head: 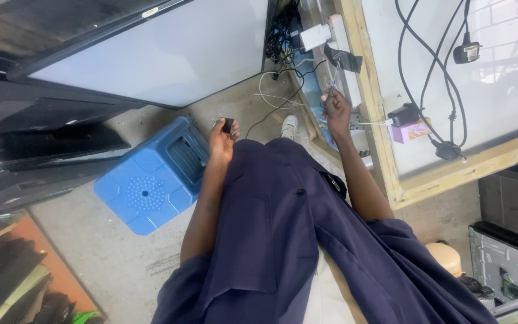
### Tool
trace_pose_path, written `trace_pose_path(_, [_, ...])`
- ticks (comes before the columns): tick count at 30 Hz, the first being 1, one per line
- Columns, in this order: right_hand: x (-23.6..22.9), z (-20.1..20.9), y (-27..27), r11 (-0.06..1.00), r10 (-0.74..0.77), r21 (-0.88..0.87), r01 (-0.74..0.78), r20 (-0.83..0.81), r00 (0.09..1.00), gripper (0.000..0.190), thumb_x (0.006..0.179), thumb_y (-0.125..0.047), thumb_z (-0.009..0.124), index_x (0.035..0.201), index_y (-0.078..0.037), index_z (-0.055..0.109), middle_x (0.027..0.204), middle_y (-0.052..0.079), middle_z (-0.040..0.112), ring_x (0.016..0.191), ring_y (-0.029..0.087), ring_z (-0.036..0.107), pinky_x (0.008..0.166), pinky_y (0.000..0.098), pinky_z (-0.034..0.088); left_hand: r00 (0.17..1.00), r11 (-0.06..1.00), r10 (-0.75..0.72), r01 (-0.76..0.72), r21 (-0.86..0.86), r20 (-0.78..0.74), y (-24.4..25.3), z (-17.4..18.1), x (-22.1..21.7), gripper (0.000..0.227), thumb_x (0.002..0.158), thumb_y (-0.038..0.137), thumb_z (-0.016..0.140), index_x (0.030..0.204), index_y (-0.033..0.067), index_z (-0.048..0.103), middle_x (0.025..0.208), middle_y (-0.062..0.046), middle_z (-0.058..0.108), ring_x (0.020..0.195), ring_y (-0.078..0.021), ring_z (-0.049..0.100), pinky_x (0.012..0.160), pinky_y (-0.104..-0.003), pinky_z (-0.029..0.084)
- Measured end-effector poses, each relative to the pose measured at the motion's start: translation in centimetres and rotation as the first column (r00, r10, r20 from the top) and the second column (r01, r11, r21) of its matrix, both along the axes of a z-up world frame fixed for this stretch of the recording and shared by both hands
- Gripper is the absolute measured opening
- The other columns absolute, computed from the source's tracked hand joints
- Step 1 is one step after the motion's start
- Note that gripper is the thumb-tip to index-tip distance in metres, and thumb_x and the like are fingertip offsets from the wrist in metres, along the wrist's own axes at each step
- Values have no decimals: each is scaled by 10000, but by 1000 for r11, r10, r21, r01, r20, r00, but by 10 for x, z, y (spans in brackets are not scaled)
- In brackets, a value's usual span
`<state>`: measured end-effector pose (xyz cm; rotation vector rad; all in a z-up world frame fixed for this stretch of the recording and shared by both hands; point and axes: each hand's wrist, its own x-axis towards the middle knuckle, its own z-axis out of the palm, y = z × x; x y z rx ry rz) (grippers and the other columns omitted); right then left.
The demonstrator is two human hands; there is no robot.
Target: A person is applying black electrical tape to various points on a set of cables and small electronic components to secure and insulate them.
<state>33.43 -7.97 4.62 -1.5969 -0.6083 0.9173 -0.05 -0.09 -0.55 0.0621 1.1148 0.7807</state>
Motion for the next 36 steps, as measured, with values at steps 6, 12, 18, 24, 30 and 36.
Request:
trace_pose_path(6, [-3, -6, 2, 999, -40, 20, 40, 9, 999, 101, 974, -52, 652, 1066, -12, 641, 665, 56, 565, 477, 81, 522, 395, 195, 457, 1000, 1000, 11, -11, -12, 7, 1, 7, 0, 157, 942, 256, 621, 929, 103, 590, 962, -137, 707, 884, -208, 685, 759, -341, 561])
trace_pose_path(12, [-2, -8, 2, 1000, -29, 11, 29, 12, 999, 107, 969, -56, 660, 1060, -4, 639, 671, 62, 568, 477, 89, 537, 408, 207, 481, 1000, 1000, -9, 9, 9, 17, 1, -3, -1, 175, 949, 264, 615, 940, 90, 597, 980, -146, 705, 907, -210, 679, 759, -339, 561])
trace_pose_path(18, [-4, 1, 2, 1000, -22, 22, 22, 11, 1000, 155, 976, -55, 649, 1112, 16, 626, 697, 71, 574, 508, 103, 574, 443, 218, 517, 992, 988, -124, 121, 98, 32, 0, 14, 16, 175, 964, 305, 607, 959, 130, 613, 991, -124, 701, 923, -217, 672, 747, -344, 542])
trace_pose_path(24, [10, -16, -4, 999, 33, 16, -33, 31, 999, 255, 978, -77, 663, 1212, 12, 618, 725, 68, 583, 567, 119, 618, 506, 230, 545, 939, 915, -341, 322, 242, 37, 9, 52, 79, 289, 962, 356, 646, 1068, 100, 562, 1035, -155, 679, 956, -248, 660, 737, -349, 522])
trace_pose_path(30, [4, -9, -19, 999, 17, -29, -18, -34, 999, 286, 978, -101, 652, 1239, 9, 615, 737, 26, 563, 628, 122, 621, 570, 248, 572, 896, 834, -444, 424, 353, -27, 13, 35, 161, 531, 837, 338, 842, 1157, 46, 535, 1060, -183, 671, 970, -283, 672, 731, -373, 543])
trace_pose_path(36, [1, 8, -11, 998, 61, -26, -63, -52, 997, 297, 983, -125, 647, 1250, 1, 615, 739, 9, 539, 697, 94, 597, 586, 239, 574, 908, 895, -400, 416, 164, -123, 29, 31, 253, 823, 708, 270, 912, 1321, -3, 436, 1243, -309, 513, 1140, -441, 595, 954, -495, 484])
